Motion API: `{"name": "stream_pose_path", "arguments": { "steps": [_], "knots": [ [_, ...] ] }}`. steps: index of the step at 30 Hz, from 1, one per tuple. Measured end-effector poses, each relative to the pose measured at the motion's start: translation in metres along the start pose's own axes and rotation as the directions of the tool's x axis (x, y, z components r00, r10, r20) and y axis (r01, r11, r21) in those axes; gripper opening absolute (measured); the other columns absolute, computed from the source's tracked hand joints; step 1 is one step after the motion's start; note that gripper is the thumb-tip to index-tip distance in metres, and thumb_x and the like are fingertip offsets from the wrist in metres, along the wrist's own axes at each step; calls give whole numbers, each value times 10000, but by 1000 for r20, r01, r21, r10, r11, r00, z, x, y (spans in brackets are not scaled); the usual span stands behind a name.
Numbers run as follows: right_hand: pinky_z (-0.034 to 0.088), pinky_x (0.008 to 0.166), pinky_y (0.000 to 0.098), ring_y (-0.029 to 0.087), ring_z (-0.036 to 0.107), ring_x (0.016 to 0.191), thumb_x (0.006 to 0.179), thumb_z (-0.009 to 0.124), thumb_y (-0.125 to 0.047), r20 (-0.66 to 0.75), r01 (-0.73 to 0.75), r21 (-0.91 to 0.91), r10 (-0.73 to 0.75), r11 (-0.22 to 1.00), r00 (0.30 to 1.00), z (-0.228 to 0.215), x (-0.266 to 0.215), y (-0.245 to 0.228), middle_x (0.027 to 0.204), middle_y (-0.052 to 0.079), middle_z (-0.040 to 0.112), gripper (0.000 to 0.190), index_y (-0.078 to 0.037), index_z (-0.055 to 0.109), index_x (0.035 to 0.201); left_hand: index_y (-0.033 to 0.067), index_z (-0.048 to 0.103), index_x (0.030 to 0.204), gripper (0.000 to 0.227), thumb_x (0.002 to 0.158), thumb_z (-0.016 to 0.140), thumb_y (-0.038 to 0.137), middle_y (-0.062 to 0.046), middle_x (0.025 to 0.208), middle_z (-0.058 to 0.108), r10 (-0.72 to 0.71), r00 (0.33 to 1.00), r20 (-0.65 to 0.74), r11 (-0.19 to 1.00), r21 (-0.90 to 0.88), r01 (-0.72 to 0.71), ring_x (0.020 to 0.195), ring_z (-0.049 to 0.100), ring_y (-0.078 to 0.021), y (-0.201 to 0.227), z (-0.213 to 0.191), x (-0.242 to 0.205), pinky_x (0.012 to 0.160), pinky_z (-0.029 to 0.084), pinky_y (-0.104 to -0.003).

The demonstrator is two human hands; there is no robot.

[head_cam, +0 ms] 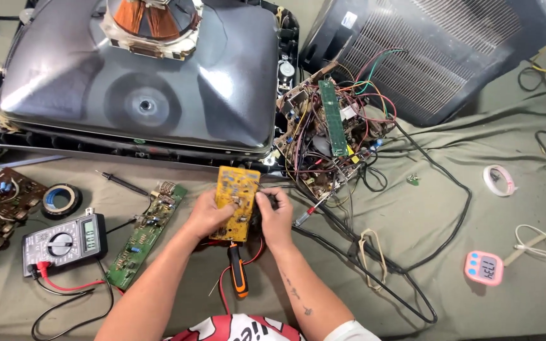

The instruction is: The person holds a yellow circuit board and uses a multimeter to test various points on it. They move the multimeter probes across different components on the board while holding it steady with their other hand.

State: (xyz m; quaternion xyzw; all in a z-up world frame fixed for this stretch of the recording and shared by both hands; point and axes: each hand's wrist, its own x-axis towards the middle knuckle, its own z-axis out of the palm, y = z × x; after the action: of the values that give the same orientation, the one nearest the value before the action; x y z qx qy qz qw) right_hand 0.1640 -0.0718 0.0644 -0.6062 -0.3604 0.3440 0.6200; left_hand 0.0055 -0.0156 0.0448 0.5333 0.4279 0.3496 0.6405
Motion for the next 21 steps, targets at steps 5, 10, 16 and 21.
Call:
{"name": "stream_pose_path", "arguments": {
  "steps": [5,10,16,21],
  "knots": [
    [506,702,300,114,552,769,901,787,-173,60,-21,5,20,1000,998,0,-3,10,820,52,687,157,-46,740,981,-45,668,934,127,828,711,12,-120,586,611,57,997,-47,993,-98,-62,453,572,-184,2,-3,2,480,500,-313],
    [489,718,287,101,521,802,905,799,-172,-2,11,55,-11,998,1000,-6,5,18,851,23,647,161,-56,717,982,-27,686,874,73,804,700,-12,-96,568,621,110,994,12,993,-47,-109,450,581,-171,9,2,-2,478,495,-303],
    [485,678,298,102,519,762,913,798,-170,64,10,38,-12,999,998,-2,0,11,807,45,652,163,-40,721,973,-28,693,912,72,849,658,-31,-130,559,608,145,989,-5,982,-118,-145,417,543,-180,0,-3,1,474,494,-294],
    [467,671,270,87,500,751,920,781,-140,79,40,5,-40,999,996,-2,-1,-3,782,26,626,129,-37,724,972,1,687,843,39,832,665,-29,-74,527,586,208,978,1,970,-126,-206,409,530,-148,0,-2,1,450,452,-282]
  ]
}}
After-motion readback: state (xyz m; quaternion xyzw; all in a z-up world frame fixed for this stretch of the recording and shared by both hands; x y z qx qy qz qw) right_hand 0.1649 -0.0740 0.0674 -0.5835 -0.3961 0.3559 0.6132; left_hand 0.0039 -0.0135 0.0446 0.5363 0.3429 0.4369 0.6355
